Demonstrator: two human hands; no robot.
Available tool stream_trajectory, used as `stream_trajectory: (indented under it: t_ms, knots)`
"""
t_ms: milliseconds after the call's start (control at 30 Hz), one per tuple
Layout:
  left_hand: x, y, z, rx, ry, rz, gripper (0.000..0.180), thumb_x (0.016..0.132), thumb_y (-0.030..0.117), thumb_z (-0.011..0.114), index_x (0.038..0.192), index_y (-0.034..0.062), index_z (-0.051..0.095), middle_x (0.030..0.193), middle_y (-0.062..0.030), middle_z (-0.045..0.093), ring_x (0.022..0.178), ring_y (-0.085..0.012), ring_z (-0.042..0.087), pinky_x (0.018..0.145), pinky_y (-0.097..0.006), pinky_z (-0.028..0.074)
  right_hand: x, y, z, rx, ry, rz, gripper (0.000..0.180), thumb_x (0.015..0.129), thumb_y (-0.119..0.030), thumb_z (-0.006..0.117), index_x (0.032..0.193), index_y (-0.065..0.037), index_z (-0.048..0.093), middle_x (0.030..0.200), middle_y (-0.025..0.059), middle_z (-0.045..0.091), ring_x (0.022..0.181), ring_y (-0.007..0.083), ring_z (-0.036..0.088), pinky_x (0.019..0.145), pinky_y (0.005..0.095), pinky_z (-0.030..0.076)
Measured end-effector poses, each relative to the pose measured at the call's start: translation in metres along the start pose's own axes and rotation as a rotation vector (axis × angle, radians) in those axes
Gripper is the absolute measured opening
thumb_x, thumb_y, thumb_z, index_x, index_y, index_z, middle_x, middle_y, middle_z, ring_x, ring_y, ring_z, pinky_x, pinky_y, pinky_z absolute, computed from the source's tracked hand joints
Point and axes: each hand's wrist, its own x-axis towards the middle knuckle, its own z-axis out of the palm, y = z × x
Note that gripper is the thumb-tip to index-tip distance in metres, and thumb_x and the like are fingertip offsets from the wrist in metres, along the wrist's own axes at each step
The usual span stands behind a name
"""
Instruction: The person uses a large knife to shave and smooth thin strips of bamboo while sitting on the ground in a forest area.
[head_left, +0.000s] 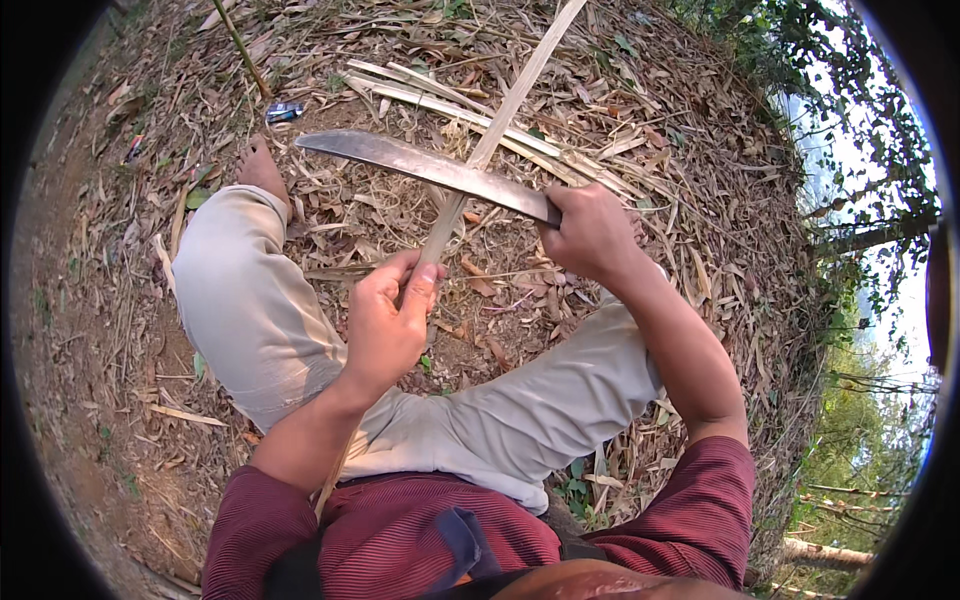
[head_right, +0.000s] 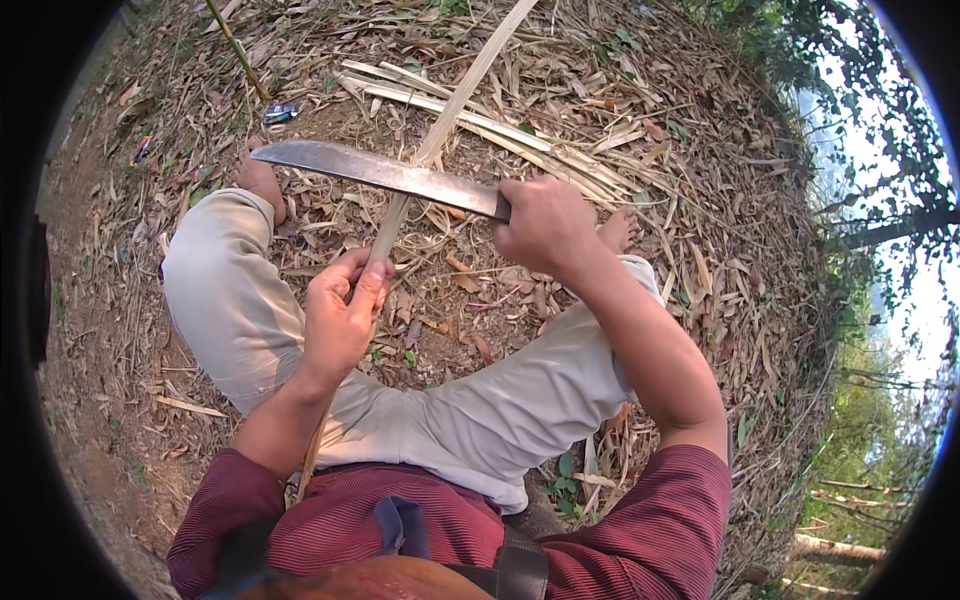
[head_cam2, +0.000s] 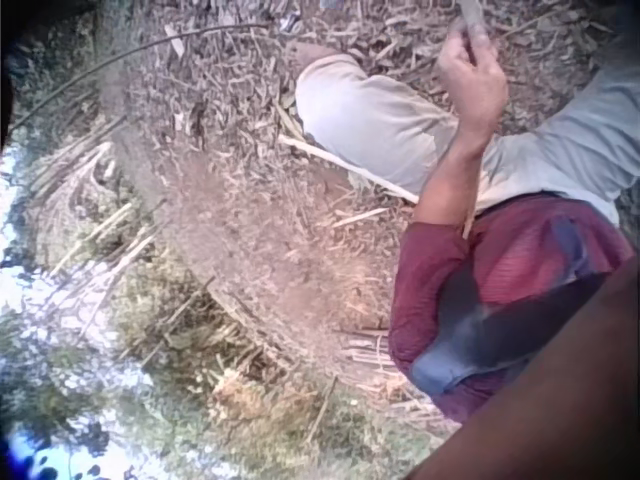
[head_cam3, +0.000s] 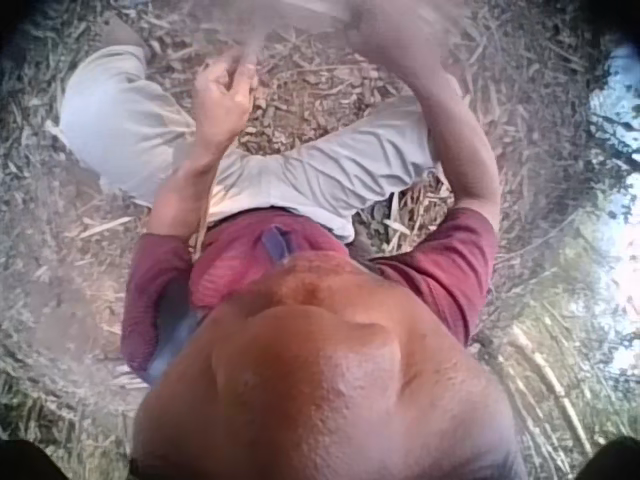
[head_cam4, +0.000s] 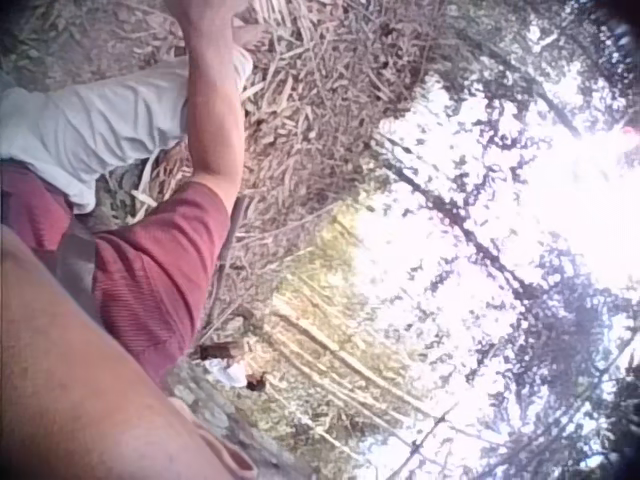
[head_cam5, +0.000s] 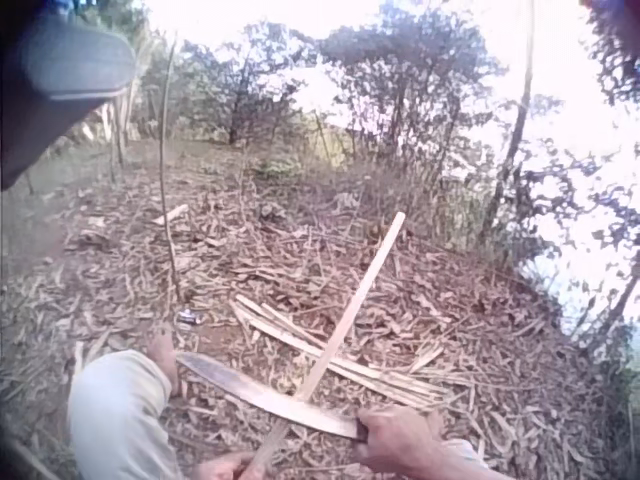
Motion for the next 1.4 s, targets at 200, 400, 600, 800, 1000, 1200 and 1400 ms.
stream_trajectory:
  t_ms: [200,400,600,800,1000,1200,1400]
  knots:
    - [0.002,0.01,-0.004,-0.02,-0.005,-0.016,0.017,0.102,0.012,0.053,0.1,-0.001,0.064,0.068,0.005,0.05,0.056,-0.0012,0.039,0.048,-0.018,0.029,0.012,0.012,-0.023,-0.008,-0.154,0.148,0.016,0.071,-0.019,0.063,0.079,-0.006,0.067,0.068,0.0144,0.067,0.065,0.0307,0.068,0.064,0.0448,0.054]
    - [-0.003,-0.014,0.003,-0.043,0.082,0.175,0.019,0.101,0.014,0.055,0.099,-0.0016,0.065,0.068,0.0037,0.053,0.058,-0.0021,0.042,0.049,-0.021,0.031,-0.008,-0.011,-0.006,-0.086,0.056,-0.233,0.016,0.071,-0.018,0.061,0.08,-0.004,0.064,0.066,0.0165,0.064,0.064,0.0362,0.066,0.063,0.045,0.054]
    - [-0.006,0.002,-0.01,-0.006,0.035,-0.001,0.018,0.1,0.014,0.057,0.095,-0.0004,0.066,0.067,0.0044,0.052,0.056,-0.0016,0.041,0.049,-0.021,0.032,-0.008,-0.015,-0.006,-0.101,0.082,-0.077,0.016,0.07,-0.019,0.062,0.077,-0.006,0.068,0.066,0.0157,0.067,0.063,0.0335,0.068,0.063,0.0435,0.055]
    - [-0.013,-0.014,-0.01,0.019,0.001,0.034,0.015,0.1,0.012,0.054,0.097,0.0004,0.064,0.066,0.0039,0.051,0.057,-0.0018,0.041,0.05,-0.02,0.031,0.027,0.063,-0.028,0.081,0.346,0.386,0.028,0.086,-0.023,0.057,0.076,0.002,0.066,0.065,0.0219,0.064,0.062,0.0368,0.066,0.062,0.0464,0.052]
    - [0.001,0.008,0.001,-0.11,-0.07,-0.077,0.019,0.101,0.014,0.053,0.102,-0.0015,0.063,0.07,0.0016,0.055,0.053,0.0003,0.038,0.047,-0.017,0.027,-0.012,0.002,-0.021,-0.141,0.28,-0.081,0.022,0.071,-0.022,0.069,0.07,-0.003,0.057,0.066,0.0153,0.064,0.06,0.035,0.065,0.06,0.0448,0.052]
    - [0.008,-0.002,-0.012,-0.199,-0.016,-0.184,0.018,0.1,0.013,0.054,0.103,-0.0002,0.065,0.072,0.0005,0.059,0.051,0.0007,0.037,0.045,-0.017,0.026,-0.011,-0.01,0.0,-0.115,0.037,-0.252,0.022,0.065,-0.023,0.069,0.075,-0.005,0.059,0.067,0.0124,0.064,0.06,0.0323,0.066,0.058,0.043,0.053]
    - [0.011,-0.005,-0.009,-0.139,-0.025,-0.215,0.023,0.102,0.017,0.051,0.11,0.0,0.064,0.071,0.0031,0.055,0.052,0.0003,0.037,0.045,-0.016,0.026,-0.001,0.007,-0.013,-0.168,0.023,-0.081,0.021,0.068,-0.022,0.067,0.079,-0.005,0.063,0.071,0.0151,0.066,0.068,0.0342,0.068,0.064,0.0458,0.054]
